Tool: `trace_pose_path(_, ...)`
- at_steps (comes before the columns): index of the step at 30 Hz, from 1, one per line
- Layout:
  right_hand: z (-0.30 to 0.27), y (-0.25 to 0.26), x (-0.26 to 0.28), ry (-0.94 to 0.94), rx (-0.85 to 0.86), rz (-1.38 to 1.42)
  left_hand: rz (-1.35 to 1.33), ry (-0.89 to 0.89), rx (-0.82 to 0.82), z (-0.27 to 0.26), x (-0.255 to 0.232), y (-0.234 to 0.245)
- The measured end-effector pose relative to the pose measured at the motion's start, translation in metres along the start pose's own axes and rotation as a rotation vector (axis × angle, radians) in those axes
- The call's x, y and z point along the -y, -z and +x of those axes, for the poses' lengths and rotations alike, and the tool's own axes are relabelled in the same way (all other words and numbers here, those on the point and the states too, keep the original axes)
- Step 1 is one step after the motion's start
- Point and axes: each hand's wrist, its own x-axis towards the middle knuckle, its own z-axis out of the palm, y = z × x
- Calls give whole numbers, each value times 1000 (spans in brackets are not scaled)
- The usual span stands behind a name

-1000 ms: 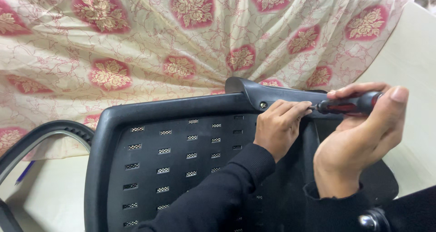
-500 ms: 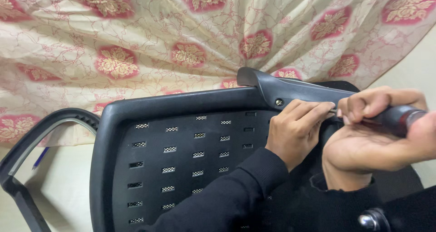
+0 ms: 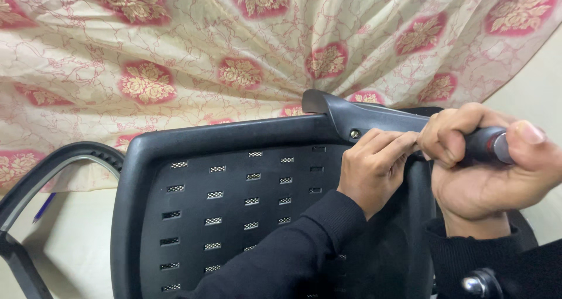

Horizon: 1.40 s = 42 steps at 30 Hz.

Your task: The person uses a screwdriver to tighten a screw on the back of a black plastic chair. The hands remain in frame throughout, manipulating the tool to secure the chair's backrest.

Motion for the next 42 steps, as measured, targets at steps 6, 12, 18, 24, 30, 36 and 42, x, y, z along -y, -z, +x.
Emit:
trace_pose_path(6, -4, -30, -1, 168, -160, -87, 13, -17, -38, 4, -2, -1)
trace_pose_path(12, -27, -66, -11, 339, -432, -214, 22, -4, -40, 1, -4, -2)
trace_pose_path(18, -9, -61, -21, 344, -515, -125, 9, 10, 0, 0, -3, -1)
trace_pose_path(24, -10, -42, -31, 258, -402, -52, 3, 42, 4, -1, -2, 0)
trace_pose_path(30, -12, -15, -28, 180, -167, 19, -2, 59, 11, -2, -2, 1)
trace_pose_path(36, -1, 25, -15, 15, 24, 19, 17, 43, -1, 4, -4, 0)
trace_pose_path(42, 0, 27, -14, 70, -14, 165, 65, 11, -21, 8, -4, -2)
